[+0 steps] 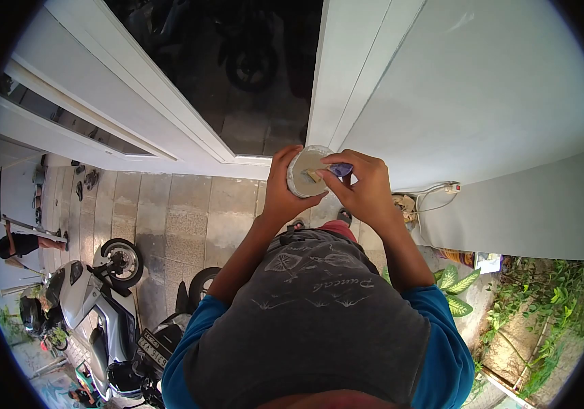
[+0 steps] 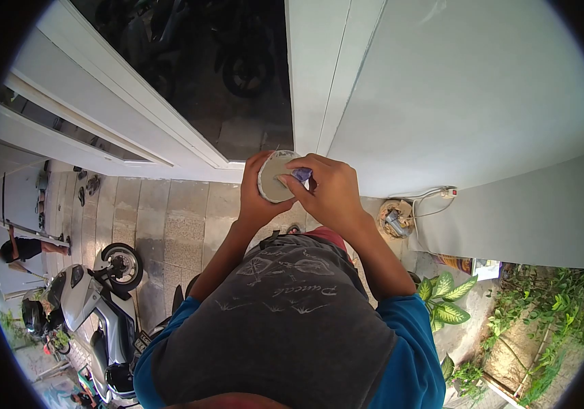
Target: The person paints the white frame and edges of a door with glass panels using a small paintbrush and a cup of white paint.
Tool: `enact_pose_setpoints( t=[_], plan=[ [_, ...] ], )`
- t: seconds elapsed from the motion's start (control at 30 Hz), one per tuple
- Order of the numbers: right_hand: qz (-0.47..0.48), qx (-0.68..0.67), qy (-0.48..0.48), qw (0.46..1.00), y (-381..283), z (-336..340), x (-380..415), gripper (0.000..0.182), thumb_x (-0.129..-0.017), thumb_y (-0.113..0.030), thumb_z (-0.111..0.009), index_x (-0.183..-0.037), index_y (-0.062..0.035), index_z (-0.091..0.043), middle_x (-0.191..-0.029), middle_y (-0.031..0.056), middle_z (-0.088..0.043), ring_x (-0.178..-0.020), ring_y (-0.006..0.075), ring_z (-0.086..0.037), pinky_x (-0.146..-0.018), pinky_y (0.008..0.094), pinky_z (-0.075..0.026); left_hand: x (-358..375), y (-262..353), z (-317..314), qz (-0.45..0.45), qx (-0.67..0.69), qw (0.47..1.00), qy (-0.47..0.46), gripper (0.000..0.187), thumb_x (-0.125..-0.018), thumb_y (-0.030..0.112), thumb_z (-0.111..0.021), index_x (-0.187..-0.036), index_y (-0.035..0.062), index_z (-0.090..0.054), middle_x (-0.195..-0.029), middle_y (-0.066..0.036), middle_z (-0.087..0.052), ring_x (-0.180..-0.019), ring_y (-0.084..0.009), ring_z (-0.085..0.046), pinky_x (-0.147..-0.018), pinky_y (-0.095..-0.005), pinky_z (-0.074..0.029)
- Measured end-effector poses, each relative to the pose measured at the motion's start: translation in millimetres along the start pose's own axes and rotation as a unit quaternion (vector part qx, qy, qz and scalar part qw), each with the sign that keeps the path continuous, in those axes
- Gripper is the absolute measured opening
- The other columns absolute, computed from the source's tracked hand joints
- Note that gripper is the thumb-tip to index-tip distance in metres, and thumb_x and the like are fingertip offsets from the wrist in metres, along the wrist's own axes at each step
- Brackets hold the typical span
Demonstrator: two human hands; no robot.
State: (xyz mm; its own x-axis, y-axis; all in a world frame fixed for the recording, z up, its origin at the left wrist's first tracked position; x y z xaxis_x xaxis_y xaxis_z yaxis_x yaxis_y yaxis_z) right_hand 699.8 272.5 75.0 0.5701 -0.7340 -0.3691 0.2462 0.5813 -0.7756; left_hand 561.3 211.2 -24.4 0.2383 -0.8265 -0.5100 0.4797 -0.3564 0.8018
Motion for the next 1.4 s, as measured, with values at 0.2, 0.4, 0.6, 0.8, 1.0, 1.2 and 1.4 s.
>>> enact_pose_setpoints(
  t=[0.2, 0.4, 0.6, 0.8, 1.0, 1.2, 1.4],
  plan=[
    [0.032, -0.009, 0.033, 0.999, -2.1, 6.6, 2.6, 0.017, -0.086, -0.015, -0.081, -0.095, -0.0029, -0.074, -0.084, 0.0086, -0.074, -0.055, 0.0177, -0.066, -0.053, 0.0297, -0.051, -0.3, -3.9, -1.1, 0.005, 0.004, 1.000, -0.001, 0.095, -0.060, 0.018, -0.095, -0.142, 0.0037, -0.048, -0.142, -0.017, -0.048, -0.132, -0.0347, -0.051, -0.108, -0.0446, -0.046],
    [0.056, 0.031, 0.050, 0.997, -0.6, 13.7, 3.1, 0.014, -0.087, -0.012, -0.080, -0.094, -0.0033, -0.072, -0.085, 0.0087, -0.074, -0.054, 0.0168, -0.065, -0.051, 0.0285, -0.050, -4.0, -3.4, -14.4, 0.005, 0.013, 1.000, -0.013, 0.095, -0.061, 0.017, -0.095, -0.142, 0.0040, -0.047, -0.142, -0.017, -0.048, -0.132, -0.0342, -0.052, -0.107, -0.0446, -0.047],
    [0.033, -0.017, 0.077, 0.996, 14.4, 33.8, 8.1, 0.013, -0.087, -0.013, -0.079, -0.094, -0.0042, -0.072, -0.085, 0.0081, -0.073, -0.055, 0.0168, -0.065, -0.051, 0.0281, -0.050, -10.6, -3.6, -36.0, 0.003, 0.024, 0.999, -0.030, 0.095, -0.061, 0.017, -0.095, -0.142, 0.0040, -0.047, -0.142, -0.017, -0.048, -0.132, -0.0337, -0.051, -0.108, -0.0447, -0.046],
    [-0.004, -0.020, 0.088, 0.996, 31.4, 55.8, 20.7, 0.016, -0.087, -0.007, -0.080, -0.099, -0.0029, -0.071, -0.082, 0.0104, -0.071, -0.065, 0.0180, -0.069, -0.059, 0.0286, -0.054, -15.3, -0.3, -62.9, 0.002, 0.048, 0.998, -0.042, 0.094, -0.061, 0.014, -0.094, -0.142, 0.0046, -0.048, -0.141, -0.017, -0.049, -0.131, -0.0331, -0.053, -0.107, -0.0442, -0.047],
    [0.005, 0.010, 0.115, 0.993, 37.5, 82.3, 25.5, 0.013, -0.086, -0.015, -0.080, -0.091, -0.0061, -0.073, -0.078, 0.0056, -0.070, -0.058, 0.0196, -0.067, -0.055, 0.0297, -0.052, -21.7, 2.2, -88.9, 0.007, 0.060, 0.997, -0.048, 0.093, -0.060, 0.013, -0.094, -0.141, 0.0044, -0.049, -0.140, -0.017, -0.049, -0.130, -0.0328, -0.054, -0.107, -0.0438, -0.048],
    [-0.011, 0.035, 0.097, 0.995, 49.9, 94.8, 26.0, 0.012, -0.087, -0.014, -0.079, -0.092, -0.0054, -0.073, -0.080, 0.0071, -0.071, -0.058, 0.0193, -0.067, -0.055, 0.0300, -0.052, -32.1, 1.8, -104.6, 0.004, 0.065, 0.997, -0.053, 0.092, -0.060, 0.012, -0.094, -0.140, 0.0043, -0.049, -0.140, -0.016, -0.049, -0.129, -0.0317, -0.054, -0.106, -0.0429, -0.048],
    [-0.051, 0.032, 0.141, 0.988, 61.7, 106.0, 31.8, 0.013, -0.087, -0.013, -0.079, -0.094, -0.0031, -0.074, -0.080, 0.0077, -0.072, -0.059, 0.0178, -0.068, -0.055, 0.0289, -0.053, -39.5, -6.6, -121.9, 0.001, 0.103, 0.991, -0.089, 0.093, -0.061, 0.009, -0.094, -0.141, 0.0053, -0.047, -0.140, -0.015, -0.047, -0.128, -0.0304, -0.054, -0.105, -0.0422, -0.049]
  ],
)
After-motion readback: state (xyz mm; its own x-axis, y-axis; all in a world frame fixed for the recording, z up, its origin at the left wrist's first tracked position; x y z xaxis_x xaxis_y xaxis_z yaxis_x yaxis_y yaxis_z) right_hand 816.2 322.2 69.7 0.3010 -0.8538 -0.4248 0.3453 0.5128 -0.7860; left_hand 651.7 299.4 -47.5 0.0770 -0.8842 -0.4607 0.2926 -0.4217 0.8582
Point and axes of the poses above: each hand's wrist, its own x-axis away from the middle knuckle, its own z-axis out of the back of the hand, y = z × x, the point moved 10 cm from there along -x, towards the middle knuckle
